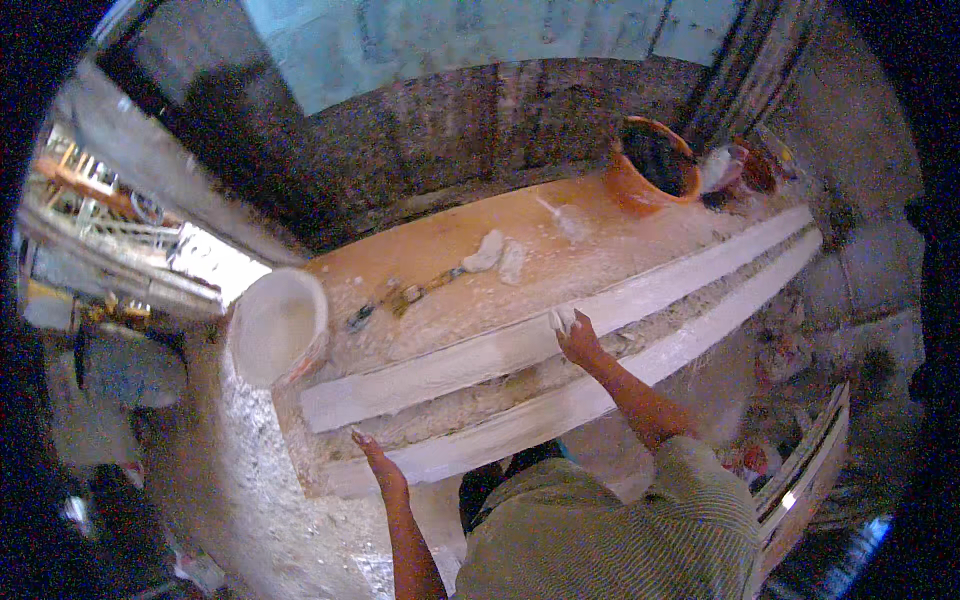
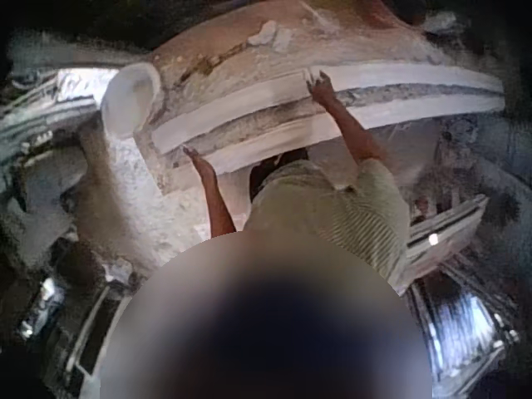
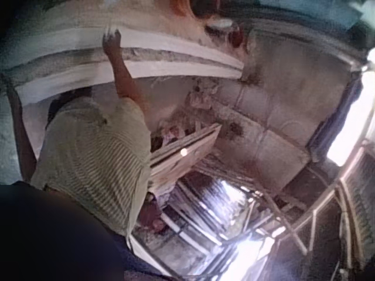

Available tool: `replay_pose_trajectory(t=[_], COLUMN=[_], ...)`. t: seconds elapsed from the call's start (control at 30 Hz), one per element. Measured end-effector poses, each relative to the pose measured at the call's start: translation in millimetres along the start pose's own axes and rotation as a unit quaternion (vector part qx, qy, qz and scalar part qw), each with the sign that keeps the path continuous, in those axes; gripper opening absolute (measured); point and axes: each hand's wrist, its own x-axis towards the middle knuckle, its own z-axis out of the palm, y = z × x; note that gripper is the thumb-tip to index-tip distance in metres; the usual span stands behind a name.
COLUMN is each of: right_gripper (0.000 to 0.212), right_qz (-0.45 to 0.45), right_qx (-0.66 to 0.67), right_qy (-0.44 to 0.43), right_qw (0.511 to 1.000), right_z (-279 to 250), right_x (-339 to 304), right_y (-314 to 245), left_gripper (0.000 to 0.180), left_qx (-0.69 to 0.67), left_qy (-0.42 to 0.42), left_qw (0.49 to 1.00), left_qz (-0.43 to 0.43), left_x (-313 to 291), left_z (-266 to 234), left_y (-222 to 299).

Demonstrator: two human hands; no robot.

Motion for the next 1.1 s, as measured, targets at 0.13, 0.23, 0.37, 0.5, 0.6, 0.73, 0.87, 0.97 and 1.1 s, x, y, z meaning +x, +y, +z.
replay_pose_trajectory(t=[0.13,0.23,0.37,0.5,0.6,0.73,0.87,0.97,1.1], right_gripper=[0.046,0.046,0.035,0.034,0.044,0.05,0.036,0.031,0.032], right_qz=[-0.153,-0.116,-0.101,-0.146,-0.314,-0.149,0.15,0.308,0.465], right_qx=[-0.115,0.074,0.202,0.229,0.083,-0.057,0.015,0.028,0.032], right_qy=[0.025,0.041,-0.066,-0.093,0.036,-0.002,0.154,0.283,0.338], right_qw=[0.981,0.99,0.972,0.958,0.945,0.987,0.977,0.908,0.817], right_z=[22.0,48.0,19.4,-2.8,3.4,-7.4,-77.0,-141.3,-190.7], right_x=[-2.9,2.2,11.6,18.6,22.6,-40.0,-156.7,-254.4,-398.8], right_y=[-1.5,-80.5,-149.2,-157.9,-113.0,3.6,123.2,202.6,293.9], left_gripper=[0.08,0.08,0.085,0.089,0.086,0.083,0.076,0.074,0.069], left_qx=[0.0,0.008,0.028,0.07,0.096,0.162,0.132,0.111,0.209], left_qy=[-0.015,-0.079,-0.126,-0.197,-0.201,-0.254,-0.263,-0.277,-0.315], left_qw=[0.998,0.989,0.99,0.975,0.975,0.952,0.954,0.952,0.901], left_qz=[0.057,0.121,0.055,0.068,0.012,0.051,0.061,0.075,0.213], left_x=[-19.1,-41.7,-62.3,-70.2,-74.5,-77.7,-83.7,-94.0,-134.2], left_z=[54.1,102.8,158.9,172.4,171.5,164.6,181.1,216.2,290.1], left_y=[23.1,55.2,80.1,84.3,81.1,67.6,40.8,34.1,36.6])
